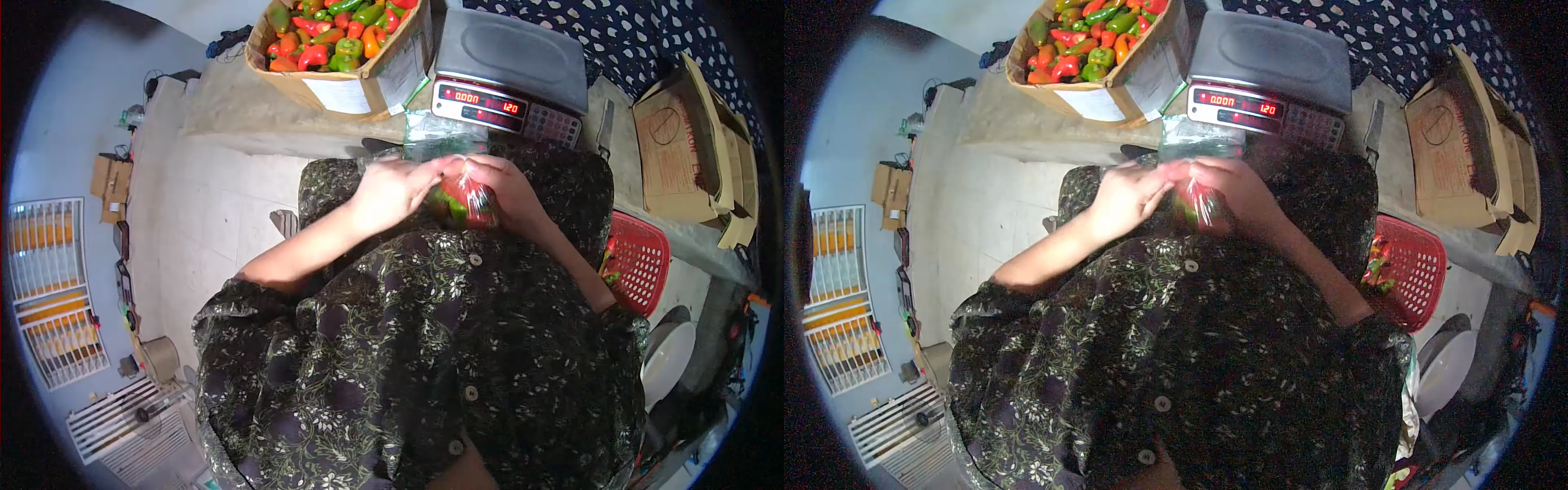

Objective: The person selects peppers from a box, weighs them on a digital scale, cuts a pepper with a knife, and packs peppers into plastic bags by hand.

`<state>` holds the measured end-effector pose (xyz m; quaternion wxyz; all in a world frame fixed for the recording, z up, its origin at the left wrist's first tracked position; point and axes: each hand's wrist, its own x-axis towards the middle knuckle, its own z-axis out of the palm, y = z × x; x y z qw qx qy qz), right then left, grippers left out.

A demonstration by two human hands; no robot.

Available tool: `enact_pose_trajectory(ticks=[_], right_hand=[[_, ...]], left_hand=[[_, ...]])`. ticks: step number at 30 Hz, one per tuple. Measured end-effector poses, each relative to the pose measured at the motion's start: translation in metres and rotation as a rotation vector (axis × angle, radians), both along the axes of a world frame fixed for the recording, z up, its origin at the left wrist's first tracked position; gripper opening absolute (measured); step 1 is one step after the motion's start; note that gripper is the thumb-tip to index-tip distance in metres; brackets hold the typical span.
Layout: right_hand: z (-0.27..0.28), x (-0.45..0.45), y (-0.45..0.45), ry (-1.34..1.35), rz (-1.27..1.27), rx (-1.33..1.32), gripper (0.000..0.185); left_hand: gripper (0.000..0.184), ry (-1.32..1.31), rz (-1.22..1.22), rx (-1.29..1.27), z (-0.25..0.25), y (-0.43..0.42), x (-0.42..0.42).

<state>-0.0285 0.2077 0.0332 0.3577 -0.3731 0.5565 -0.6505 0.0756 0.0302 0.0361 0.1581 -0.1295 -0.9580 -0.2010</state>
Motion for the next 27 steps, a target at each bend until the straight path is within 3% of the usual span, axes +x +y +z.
enact_pose_trajectory(ticks=[3, 7, 8, 10, 11, 13, 15, 16, 18, 20, 21, 23, 24, 25, 27], right_hand=[[0.004, -0.008, -0.007, 0.525, -0.075, -0.05, 0.028], [0.024, -0.007, -0.017, 1.173, -0.335, 0.166, 0.032], [0.031, -0.009, -0.025, 1.107, -0.344, 0.048, 0.03], [0.05, -0.005, -0.045, 0.929, -0.401, -0.2, 0.026], [0.065, -0.004, -0.04, 0.612, -0.168, -0.19, 0.025], [0.094, -0.003, -0.028, -0.129, 0.103, -0.101, 0.025], [0.086, -0.005, -0.03, -0.215, 0.217, -0.372, 0.026], [0.087, -0.007, -0.029, -0.248, 0.26, -0.368, 0.025], [0.071, -0.009, -0.03, -0.268, 0.29, -0.452, 0.038], [0.054, -0.01, -0.03, -0.233, 0.211, -0.508, 0.044], [0.046, -0.011, -0.03, -0.215, 0.171, -0.534, 0.047], [0.041, -0.011, -0.03, -0.225, 0.094, -0.556, 0.035], [0.037, -0.011, -0.03, -0.255, 0.06, -0.542, 0.029], [0.033, -0.011, -0.031, -0.284, 0.025, -0.529, 0.024], [0.043, -0.014, -0.026, -0.014, -0.134, -0.219, 0.02]], left_hand=[[0.014, -0.287, 0.122, 0.115, 0.005, 0.021, 0.009], [0.026, -0.689, 0.035, 1.552, 0.025, 0.027, 0.004], [0.028, -0.759, 0.001, 1.931, 0.032, 0.031, 0.002], [0.03, -0.336, 0.019, 1.787, 0.055, 0.045, -0.004], [0.03, -0.134, 0.03, 1.702, 0.067, 0.051, -0.005], [0.026, 0.167, 0.058, 1.038, 0.079, 0.05, 0.005], [0.016, 0.37, -0.06, 0.625, 0.058, 0.037, 0.004], [0.006, 0.204, -0.146, 0.887, 0.042, 0.032, 0.003], [0.02, -0.089, -0.228, 1.486, 0.011, 0.022, 0.0], [0.028, 0.039, -0.13, 0.969, 0.003, 0.003, -0.012], [0.026, 0.175, -0.055, 0.55, 0.003, -0.006, -0.019], [0.024, 0.422, 0.096, -0.299, 0.005, -0.02, -0.024], [0.02, 0.35, 0.015, -0.431, 0.038, -0.018, -0.021], [0.014, 0.42, -0.083, -0.289, 0.047, -0.021, -0.025], [0.007, 0.307, -0.102, -0.304, 0.061, -0.026, -0.033]])
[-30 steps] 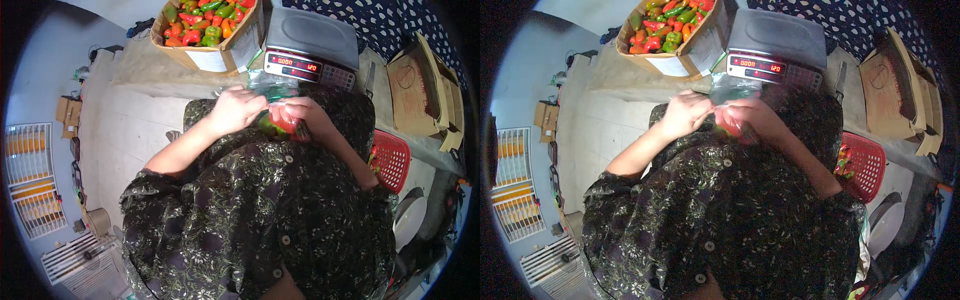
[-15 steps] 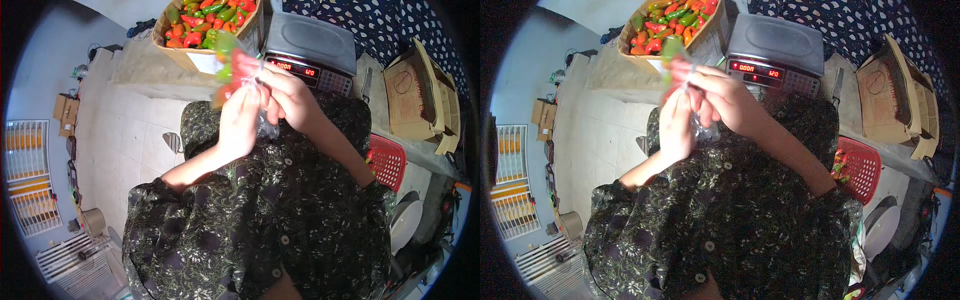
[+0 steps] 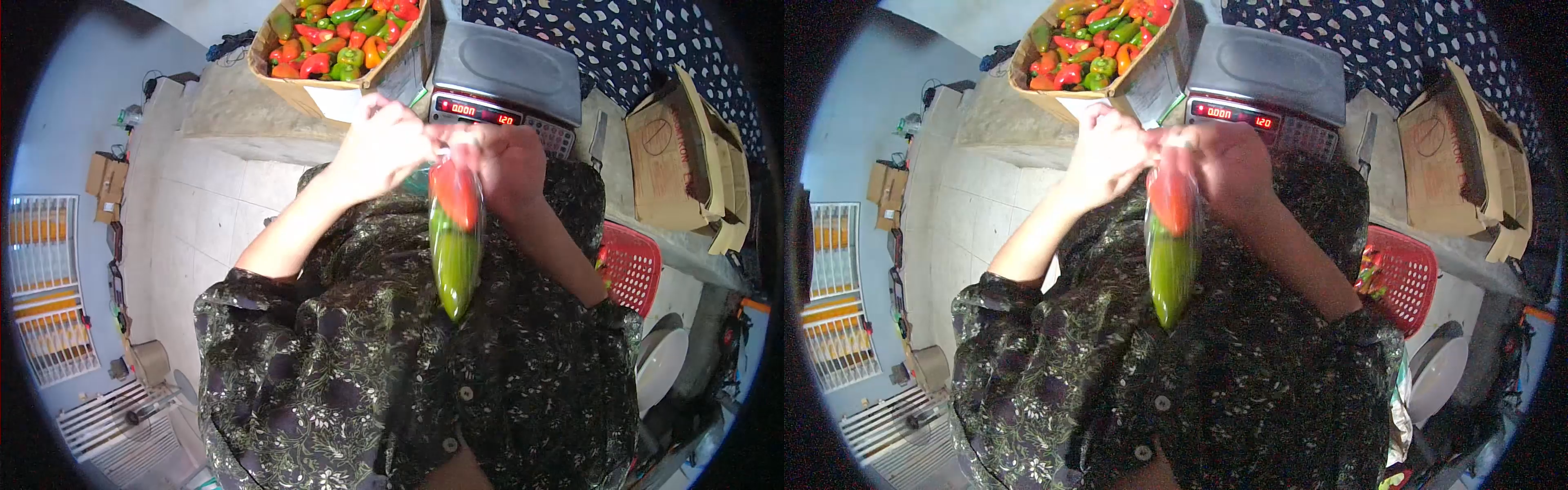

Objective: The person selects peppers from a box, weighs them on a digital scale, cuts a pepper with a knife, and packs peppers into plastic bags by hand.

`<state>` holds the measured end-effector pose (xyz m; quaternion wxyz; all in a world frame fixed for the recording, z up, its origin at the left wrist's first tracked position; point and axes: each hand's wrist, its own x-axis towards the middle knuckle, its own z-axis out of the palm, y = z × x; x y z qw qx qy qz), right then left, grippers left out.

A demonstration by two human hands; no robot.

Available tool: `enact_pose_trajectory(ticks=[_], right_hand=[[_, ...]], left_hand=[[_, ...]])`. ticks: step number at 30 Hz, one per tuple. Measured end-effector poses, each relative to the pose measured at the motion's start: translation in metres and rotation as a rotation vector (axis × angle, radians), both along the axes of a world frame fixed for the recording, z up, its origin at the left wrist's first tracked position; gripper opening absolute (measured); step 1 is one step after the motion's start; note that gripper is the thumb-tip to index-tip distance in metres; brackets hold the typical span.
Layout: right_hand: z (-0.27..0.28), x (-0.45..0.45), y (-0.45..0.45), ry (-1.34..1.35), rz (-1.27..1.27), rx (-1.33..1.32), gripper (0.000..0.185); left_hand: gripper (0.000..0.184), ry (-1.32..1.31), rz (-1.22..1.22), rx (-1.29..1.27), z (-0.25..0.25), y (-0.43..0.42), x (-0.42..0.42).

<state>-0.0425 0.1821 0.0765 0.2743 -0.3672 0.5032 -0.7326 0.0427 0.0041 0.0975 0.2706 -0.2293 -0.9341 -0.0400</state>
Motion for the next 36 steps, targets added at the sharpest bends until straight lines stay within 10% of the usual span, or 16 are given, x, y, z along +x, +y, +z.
enact_pose_trajectory(ticks=[3, 5, 8, 10, 14, 20, 21, 23, 26, 28, 30, 34, 36], right_hand=[[0.008, -0.006, -0.001, 0.102, -0.026, 0.237, 0.035], [0.004, -0.008, -0.004, 0.117, 0.049, 0.14, 0.047], [-0.018, -0.01, -0.01, 1.053, -0.273, 0.229, 0.05], [0.008, 0.004, -0.017, 0.662, -0.211, 0.268, 0.046], [0.044, 0.027, -0.01, -0.342, 0.324, -0.136, 0.072], [-0.004, -0.012, 0.005, -0.78, 0.888, -0.448, 0.108], [0.024, 0.002, 0.014, -0.94, 0.478, -0.128, 0.097], [0.019, -0.006, 0.003, -0.205, 0.261, 0.115, 0.08], [-0.004, -0.016, 0.003, 0.798, -0.016, 0.124, 0.044], [0.008, 0.006, -0.009, 1.027, -0.322, 0.244, 0.032], [0.003, 0.008, -0.018, 0.673, -0.143, 0.189, 0.045], [0.034, 0.002, -0.015, -0.152, 0.553, 0.07, 0.09], [0.016, 0.002, -0.008, -0.355, 0.709, -0.379, 0.101]], left_hand=[[0.009, -0.231, 0.14, 0.243, 0.008, -0.012, -0.002], [0.017, -0.65, 0.165, 0.808, 0.006, 0.001, 0.005], [0.022, -1.185, -0.048, 2.163, 0.0, 0.019, 0.017], [0.021, -0.66, 0.061, 2.203, 0.007, 0.056, 0.017], [0.008, -0.022, -0.117, 0.99, -0.012, 0.061, 0.029], [0.012, 0.243, 0.081, 0.146, 0.003, 0.008, 0.012], [0.01, 0.15, 0.082, 0.136, 0.008, 0.0, 0.01], [0.003, -0.002, 0.125, 0.076, 0.019, -0.006, 0.007], [0.019, -0.78, 0.341, 0.979, 0.011, 0.011, 0.017], [0.027, -0.883, 0.052, 1.746, -0.003, 0.016, 0.017], [0.025, -0.672, -0.124, 2.187, 0.0, 0.038, 0.017], [0.017, -0.162, -0.132, 1.12, -0.012, 0.05, 0.028], [0.009, -0.275, 0.087, 1.291, 0.002, 0.053, 0.033]])
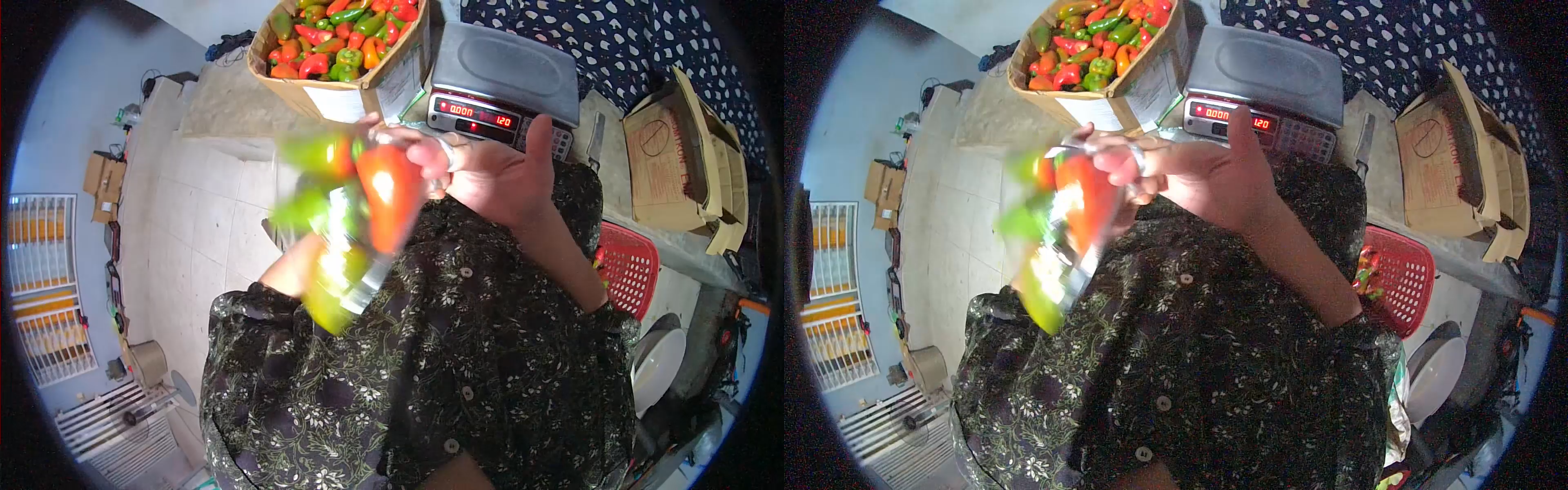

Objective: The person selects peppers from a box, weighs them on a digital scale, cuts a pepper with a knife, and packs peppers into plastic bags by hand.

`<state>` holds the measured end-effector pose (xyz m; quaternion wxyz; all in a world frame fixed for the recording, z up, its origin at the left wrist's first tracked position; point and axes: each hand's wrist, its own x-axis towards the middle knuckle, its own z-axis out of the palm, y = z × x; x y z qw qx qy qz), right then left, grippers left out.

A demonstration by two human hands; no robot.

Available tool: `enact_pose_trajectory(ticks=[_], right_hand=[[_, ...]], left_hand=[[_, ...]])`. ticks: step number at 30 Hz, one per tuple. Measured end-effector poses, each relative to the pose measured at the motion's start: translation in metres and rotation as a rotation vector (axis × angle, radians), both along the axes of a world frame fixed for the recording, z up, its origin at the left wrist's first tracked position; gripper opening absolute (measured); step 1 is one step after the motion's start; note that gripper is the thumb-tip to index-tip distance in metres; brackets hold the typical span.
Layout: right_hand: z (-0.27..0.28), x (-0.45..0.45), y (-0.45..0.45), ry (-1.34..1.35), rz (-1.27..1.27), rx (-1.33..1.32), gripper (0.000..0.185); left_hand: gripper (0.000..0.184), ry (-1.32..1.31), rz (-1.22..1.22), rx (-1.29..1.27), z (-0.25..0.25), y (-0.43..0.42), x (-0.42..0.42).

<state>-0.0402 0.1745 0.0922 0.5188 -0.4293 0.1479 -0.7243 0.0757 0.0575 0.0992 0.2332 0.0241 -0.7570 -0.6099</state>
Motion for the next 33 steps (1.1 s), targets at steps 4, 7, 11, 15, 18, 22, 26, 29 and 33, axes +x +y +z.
enact_pose_trajectory(ticks=[4, 7, 11, 15, 18, 22, 26, 29, 33], right_hand=[[-0.006, 0.001, 0.004, -0.295, -0.004, 0.042, 0.103], [-0.01, -0.005, 0.005, 0.248, -0.402, 0.358, 0.074], [-0.02, -0.016, 0.01, 0.94, -0.734, 0.335, 0.038], [-0.017, -0.014, 0.011, 1.226, -0.851, 0.348, 0.034], [-0.031, -0.01, 0.012, 1.297, -0.849, 0.379, 0.044], [-0.059, -0.005, 0.015, 1.353, -0.782, 0.41, 0.05], [-0.082, 0.004, 0.017, 1.422, -0.587, 0.547, 0.062], [-0.098, 0.002, 0.018, 1.418, -0.496, 0.593, 0.069], [-0.12, 0.002, 0.019, 1.395, -0.655, 0.432, 0.069]], left_hand=[[0.012, 0.253, 0.19, -0.968, -0.034, -0.057, -0.026], [0.011, 0.249, 0.112, -1.361, -0.014, -0.073, -0.028], [0.013, 0.105, 0.017, -1.242, -0.004, -0.067, -0.024], [0.012, 0.051, 0.075, -1.196, -0.014, -0.064, -0.029], [0.009, -0.029, 0.065, -1.144, -0.022, -0.057, -0.032], [0.012, -0.22, 0.065, -0.94, -0.049, -0.043, -0.031], [0.025, -0.148, 0.309, -0.848, -0.049, -0.019, -0.022], [0.022, -0.291, 0.112, -0.86, -0.053, -0.021, -0.019], [0.02, -0.321, -0.001, -0.765, -0.084, -0.023, -0.018]])
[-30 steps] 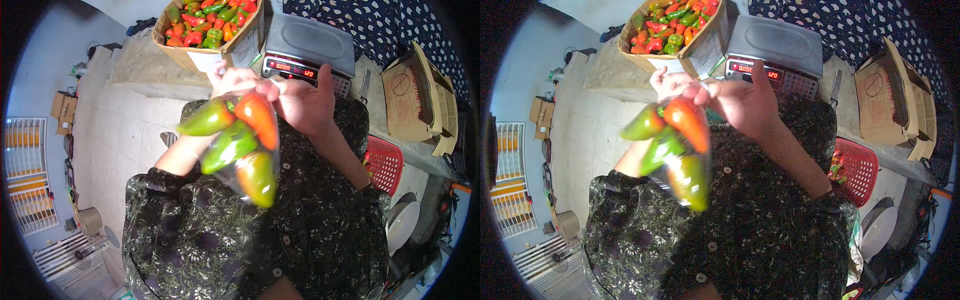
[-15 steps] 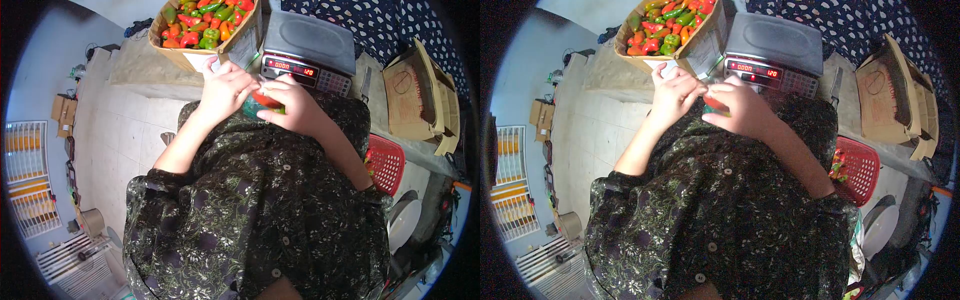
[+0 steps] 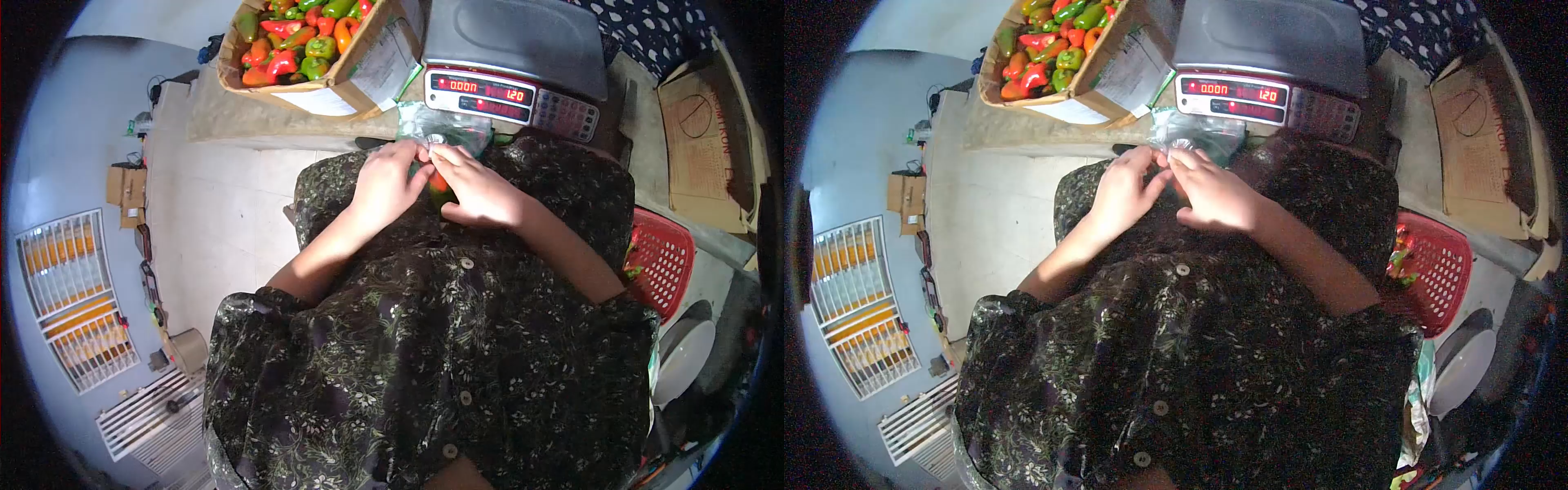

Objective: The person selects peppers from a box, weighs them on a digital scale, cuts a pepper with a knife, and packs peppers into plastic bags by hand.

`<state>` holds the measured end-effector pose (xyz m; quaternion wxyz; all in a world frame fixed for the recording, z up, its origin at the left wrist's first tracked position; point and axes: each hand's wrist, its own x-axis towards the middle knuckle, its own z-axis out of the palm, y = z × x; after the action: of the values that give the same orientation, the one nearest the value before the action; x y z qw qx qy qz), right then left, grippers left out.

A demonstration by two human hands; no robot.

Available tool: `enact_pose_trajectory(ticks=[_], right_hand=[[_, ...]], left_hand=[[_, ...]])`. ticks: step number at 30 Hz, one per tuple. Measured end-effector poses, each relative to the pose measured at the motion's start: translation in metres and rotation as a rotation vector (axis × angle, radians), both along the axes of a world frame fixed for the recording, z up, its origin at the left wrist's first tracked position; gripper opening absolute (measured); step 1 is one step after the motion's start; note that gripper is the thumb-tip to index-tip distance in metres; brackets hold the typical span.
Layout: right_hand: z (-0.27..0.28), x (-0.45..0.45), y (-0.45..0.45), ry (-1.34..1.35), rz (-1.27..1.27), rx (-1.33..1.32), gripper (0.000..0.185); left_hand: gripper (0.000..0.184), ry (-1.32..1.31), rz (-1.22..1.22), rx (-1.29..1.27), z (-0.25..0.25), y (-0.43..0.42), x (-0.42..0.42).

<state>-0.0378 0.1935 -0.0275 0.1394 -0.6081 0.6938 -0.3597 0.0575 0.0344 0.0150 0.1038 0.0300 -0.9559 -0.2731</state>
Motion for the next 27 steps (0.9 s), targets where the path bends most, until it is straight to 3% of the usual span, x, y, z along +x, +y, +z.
enact_pose_trajectory(ticks=[7, 8, 11, 19, 22, 27], right_hand=[[0.023, 0.0, -0.004, -0.382, 0.052, 0.206, 0.079], [0.01, 0.004, -0.004, -0.292, 0.032, 0.108, 0.082], [0.007, 0.006, -0.003, -0.364, 0.003, 0.087, 0.085], [0.001, 0.005, -0.008, -0.356, 0.044, 0.207, 0.086], [0.007, 0.008, -0.01, -0.357, 0.012, 0.247, 0.084], [0.01, 0.01, -0.014, -0.337, -0.003, 0.231, 0.084]], left_hand=[[0.017, -0.093, 0.081, -0.063, -0.003, 0.0, -0.001], [0.017, -0.102, 0.082, -0.043, -0.004, 0.0, -0.002], [0.017, -0.123, 0.08, -0.012, -0.007, 0.0, -0.005], [0.02, -0.066, 0.031, -0.03, -0.014, -0.002, -0.002], [0.02, -0.172, 0.096, -0.028, -0.009, 0.001, -0.001], [0.019, -0.202, 0.18, 0.155, -0.018, -0.006, -0.002]])
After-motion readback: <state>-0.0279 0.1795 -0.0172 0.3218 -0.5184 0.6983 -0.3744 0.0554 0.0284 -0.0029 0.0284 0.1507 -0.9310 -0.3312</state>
